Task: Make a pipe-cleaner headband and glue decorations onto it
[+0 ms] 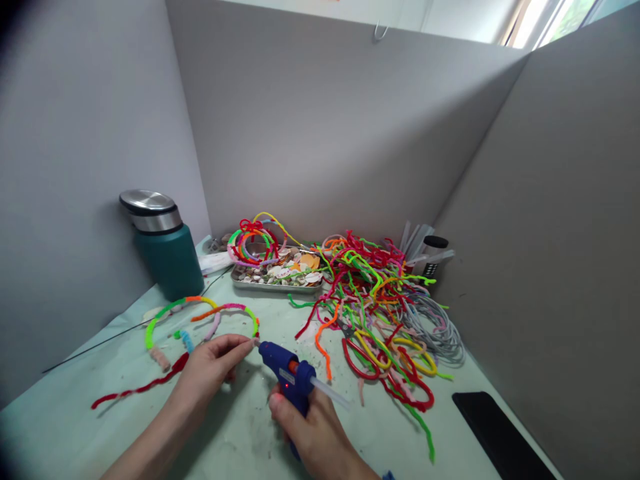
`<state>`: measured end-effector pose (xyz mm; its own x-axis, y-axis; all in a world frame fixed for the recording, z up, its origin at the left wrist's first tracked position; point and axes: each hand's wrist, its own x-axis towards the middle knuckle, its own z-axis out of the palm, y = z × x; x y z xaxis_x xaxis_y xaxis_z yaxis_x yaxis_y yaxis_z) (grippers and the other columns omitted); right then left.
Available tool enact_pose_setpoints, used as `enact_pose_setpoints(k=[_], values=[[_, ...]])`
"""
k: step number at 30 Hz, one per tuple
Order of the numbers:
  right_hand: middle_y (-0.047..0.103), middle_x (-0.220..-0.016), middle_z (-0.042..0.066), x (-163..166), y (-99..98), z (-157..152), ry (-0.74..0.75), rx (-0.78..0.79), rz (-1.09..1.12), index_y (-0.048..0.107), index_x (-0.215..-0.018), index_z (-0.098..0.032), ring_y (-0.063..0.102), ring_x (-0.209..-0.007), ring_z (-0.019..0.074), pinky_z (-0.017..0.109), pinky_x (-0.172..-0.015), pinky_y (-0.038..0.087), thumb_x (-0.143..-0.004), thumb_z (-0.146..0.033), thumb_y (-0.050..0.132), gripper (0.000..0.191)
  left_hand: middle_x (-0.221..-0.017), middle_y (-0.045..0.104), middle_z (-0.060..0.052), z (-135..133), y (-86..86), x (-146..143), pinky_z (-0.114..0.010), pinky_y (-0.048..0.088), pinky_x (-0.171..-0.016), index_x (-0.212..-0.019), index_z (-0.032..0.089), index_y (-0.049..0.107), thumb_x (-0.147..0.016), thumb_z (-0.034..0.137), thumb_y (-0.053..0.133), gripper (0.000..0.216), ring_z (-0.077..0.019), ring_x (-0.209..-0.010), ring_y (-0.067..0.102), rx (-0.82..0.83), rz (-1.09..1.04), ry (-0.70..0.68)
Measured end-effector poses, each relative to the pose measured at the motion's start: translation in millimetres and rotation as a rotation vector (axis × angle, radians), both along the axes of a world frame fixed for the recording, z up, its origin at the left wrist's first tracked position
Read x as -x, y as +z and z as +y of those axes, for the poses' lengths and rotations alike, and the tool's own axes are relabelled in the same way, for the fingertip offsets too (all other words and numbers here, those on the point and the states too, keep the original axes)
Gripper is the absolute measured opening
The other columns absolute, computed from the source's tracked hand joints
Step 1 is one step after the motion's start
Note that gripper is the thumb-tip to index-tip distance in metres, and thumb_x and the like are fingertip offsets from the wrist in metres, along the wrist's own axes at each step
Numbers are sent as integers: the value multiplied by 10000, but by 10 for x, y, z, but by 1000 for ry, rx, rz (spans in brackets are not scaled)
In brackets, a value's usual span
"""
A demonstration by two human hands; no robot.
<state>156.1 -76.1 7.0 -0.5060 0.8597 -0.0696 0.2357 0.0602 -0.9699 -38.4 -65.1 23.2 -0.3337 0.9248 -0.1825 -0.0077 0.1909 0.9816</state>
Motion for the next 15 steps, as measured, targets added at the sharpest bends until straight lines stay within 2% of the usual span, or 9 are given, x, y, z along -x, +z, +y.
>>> enact_pose_setpoints(k=[6,15], values=[[481,-585,-15,6,45,1,-24,-28,-11,565,-807,-137,444,-534,107,216,-500,353,-845,-539,467,415,-486,490,46,-5,20,-5,-204,293,-400,-717,137,686,-576,498,705,388,-80,-411,369,8,29,-8],[485,-573,-15,1,74,-10,-42,-74,-61,584,-752,-145,452,-573,123,229,-543,369,-845,-509,480,389,-501,494,38,14,-11,-3,-204,293,-402,-727,130,678,-604,476,689,368,-78,-408,366,8,48,-12]])
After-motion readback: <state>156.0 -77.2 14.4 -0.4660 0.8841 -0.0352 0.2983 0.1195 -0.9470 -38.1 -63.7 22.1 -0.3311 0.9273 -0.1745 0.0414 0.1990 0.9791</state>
